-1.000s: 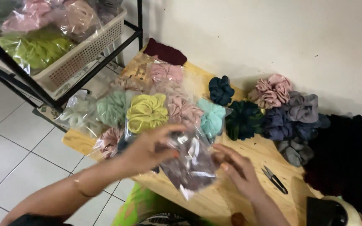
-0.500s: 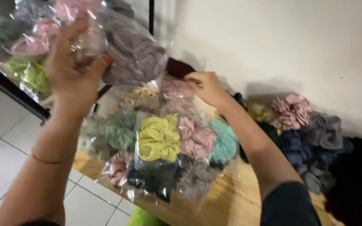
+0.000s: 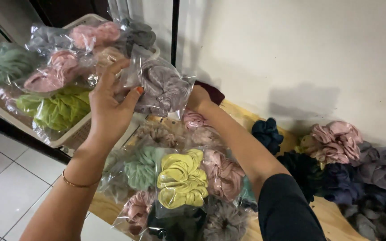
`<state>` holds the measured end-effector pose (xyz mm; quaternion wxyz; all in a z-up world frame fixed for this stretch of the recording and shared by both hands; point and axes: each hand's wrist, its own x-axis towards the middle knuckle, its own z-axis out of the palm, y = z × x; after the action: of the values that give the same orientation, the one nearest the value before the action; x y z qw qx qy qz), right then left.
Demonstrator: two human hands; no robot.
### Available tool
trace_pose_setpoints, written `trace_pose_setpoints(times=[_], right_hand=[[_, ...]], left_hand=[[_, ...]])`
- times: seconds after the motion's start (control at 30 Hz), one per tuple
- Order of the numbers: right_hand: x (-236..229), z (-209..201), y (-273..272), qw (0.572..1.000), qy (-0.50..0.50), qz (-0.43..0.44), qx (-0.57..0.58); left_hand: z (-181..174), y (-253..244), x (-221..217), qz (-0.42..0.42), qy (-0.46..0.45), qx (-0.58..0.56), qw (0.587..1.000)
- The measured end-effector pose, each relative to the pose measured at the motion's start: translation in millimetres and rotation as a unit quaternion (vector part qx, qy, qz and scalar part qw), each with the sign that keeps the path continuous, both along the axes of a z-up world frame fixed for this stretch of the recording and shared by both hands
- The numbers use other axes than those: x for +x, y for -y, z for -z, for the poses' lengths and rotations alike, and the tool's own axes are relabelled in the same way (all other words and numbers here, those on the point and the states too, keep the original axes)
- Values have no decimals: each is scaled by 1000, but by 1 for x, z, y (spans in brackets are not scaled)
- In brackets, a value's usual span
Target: The person puts scrunchies into plastic bags and seals them with tape.
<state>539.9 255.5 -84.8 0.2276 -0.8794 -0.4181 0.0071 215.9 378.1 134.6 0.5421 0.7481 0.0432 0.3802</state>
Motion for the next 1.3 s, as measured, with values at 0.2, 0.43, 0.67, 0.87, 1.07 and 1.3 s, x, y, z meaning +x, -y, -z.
trace_pose_setpoints(times=[0.2, 0.43, 0.67, 0.87, 1.07, 1.3], right_hand=[[-6, -22, 38, 999, -10, 2, 51], [-25, -118, 174, 1000, 1, -3, 25], [-77, -115, 245, 993, -82, 67, -58], [-111, -121, 251, 988, -129, 51, -62], [-114, -116, 240, 987, -144, 75, 5], [-88, -79, 195, 999, -25, -32, 33]], left_hand=[[40, -18, 39, 29, 2, 4, 1000], [98, -11, 100, 105, -117, -91, 983], [110, -22, 110, 48, -248, 63, 966], [132, -13, 98, 91, -365, 166, 912], [111, -3, 105, 104, -415, 296, 854], [38, 37, 68, 246, -462, 269, 809]])
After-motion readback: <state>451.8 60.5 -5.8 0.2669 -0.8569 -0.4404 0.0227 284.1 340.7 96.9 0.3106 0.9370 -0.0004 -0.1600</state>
